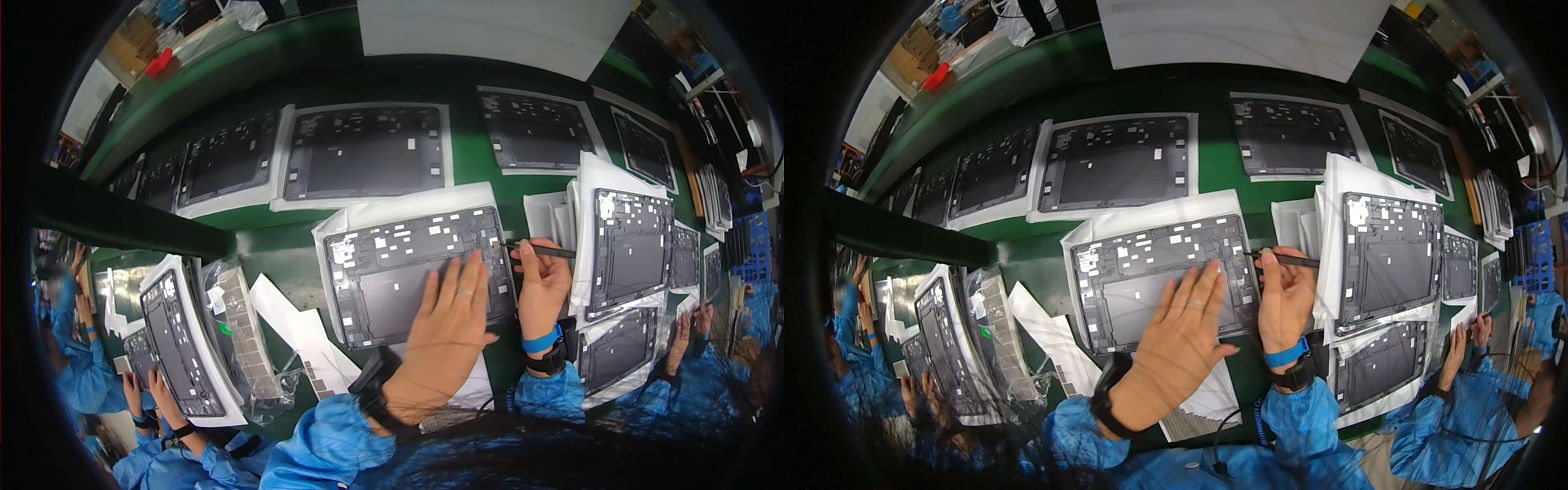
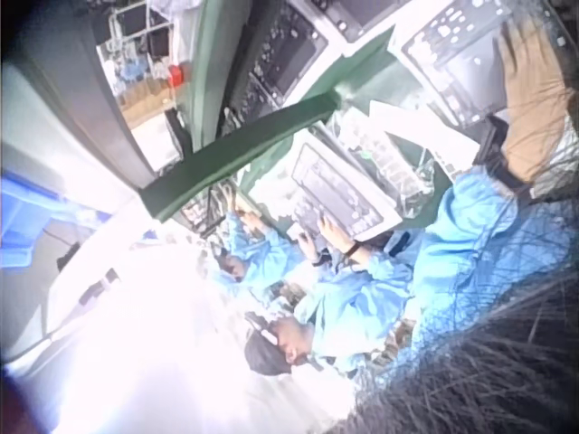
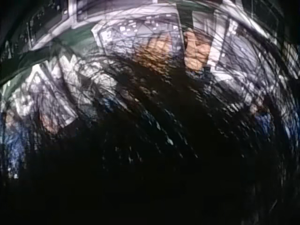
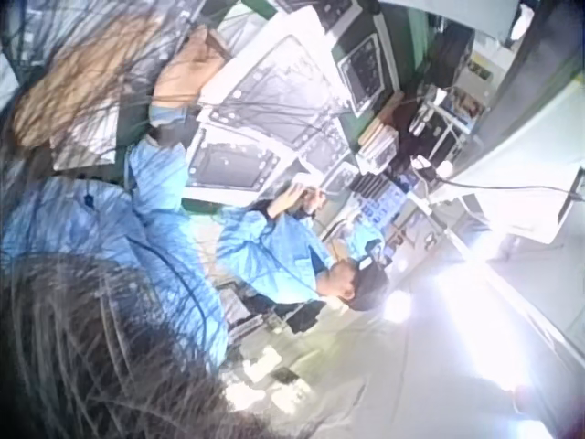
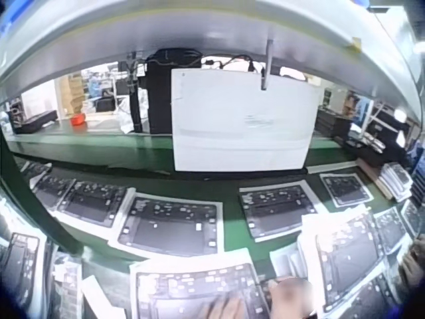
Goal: Assembling laptop keyboard casings by applying adhesive strips and components at an industrial workstation.
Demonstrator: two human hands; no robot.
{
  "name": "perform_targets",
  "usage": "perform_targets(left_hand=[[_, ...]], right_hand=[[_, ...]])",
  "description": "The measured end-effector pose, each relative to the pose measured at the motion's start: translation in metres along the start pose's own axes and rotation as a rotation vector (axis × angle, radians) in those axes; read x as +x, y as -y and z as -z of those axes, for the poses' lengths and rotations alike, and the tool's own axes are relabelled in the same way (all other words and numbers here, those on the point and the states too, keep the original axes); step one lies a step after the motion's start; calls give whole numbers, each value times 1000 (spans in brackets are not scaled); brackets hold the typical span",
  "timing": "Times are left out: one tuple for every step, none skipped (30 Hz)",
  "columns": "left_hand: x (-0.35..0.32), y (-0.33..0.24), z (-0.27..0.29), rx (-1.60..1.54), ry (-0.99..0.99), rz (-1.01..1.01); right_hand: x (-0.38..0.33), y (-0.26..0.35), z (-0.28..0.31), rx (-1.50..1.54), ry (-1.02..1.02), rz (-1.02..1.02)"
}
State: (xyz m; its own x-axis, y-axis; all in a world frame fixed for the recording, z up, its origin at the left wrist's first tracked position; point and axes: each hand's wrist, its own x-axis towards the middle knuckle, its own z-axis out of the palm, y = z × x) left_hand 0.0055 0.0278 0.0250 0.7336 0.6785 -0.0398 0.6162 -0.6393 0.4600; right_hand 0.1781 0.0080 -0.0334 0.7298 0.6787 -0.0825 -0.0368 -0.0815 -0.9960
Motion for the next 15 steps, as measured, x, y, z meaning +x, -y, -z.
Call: perform_targets(left_hand=[[8,-1,-9,1,2,-10],[15,-3,-17,2,-12,-1],[19,-4,-20,4,-26,9],[21,-5,-21,7,-21,-1],[22,-6,-22,14,-2,19],[24,-6,-23,21,17,40],[24,-6,-24,24,24,38],[24,-4,-24,17,23,47],[23,-2,-25,10,20,57],[23,-3,-24,9,23,51],[24,-3,-24,1,23,47],[24,-3,-23,-7,22,43],[24,-3,-22,-6,24,43],[25,-3,-21,-5,29,45],[25,-3,-20,-4,35,46]], right_hand=[[1,-2,-1,1,-10,2],[2,-5,-2,15,-13,3],[4,-7,-3,29,-15,3],[3,-4,-6,19,-23,13],[2,-4,-6,22,-34,12],[2,-4,-6,-8,-21,32],[0,-5,-7,-41,-2,47],[0,-6,-8,-50,6,89],[-1,-7,-9,-49,3,83],[0,-5,-8,-90,12,101],[1,-3,-7,-133,22,118],[1,-1,-5,-134,18,118],[1,0,-5,-163,34,120],[0,1,-6,-192,51,122],[0,2,-6,-191,52,121]])
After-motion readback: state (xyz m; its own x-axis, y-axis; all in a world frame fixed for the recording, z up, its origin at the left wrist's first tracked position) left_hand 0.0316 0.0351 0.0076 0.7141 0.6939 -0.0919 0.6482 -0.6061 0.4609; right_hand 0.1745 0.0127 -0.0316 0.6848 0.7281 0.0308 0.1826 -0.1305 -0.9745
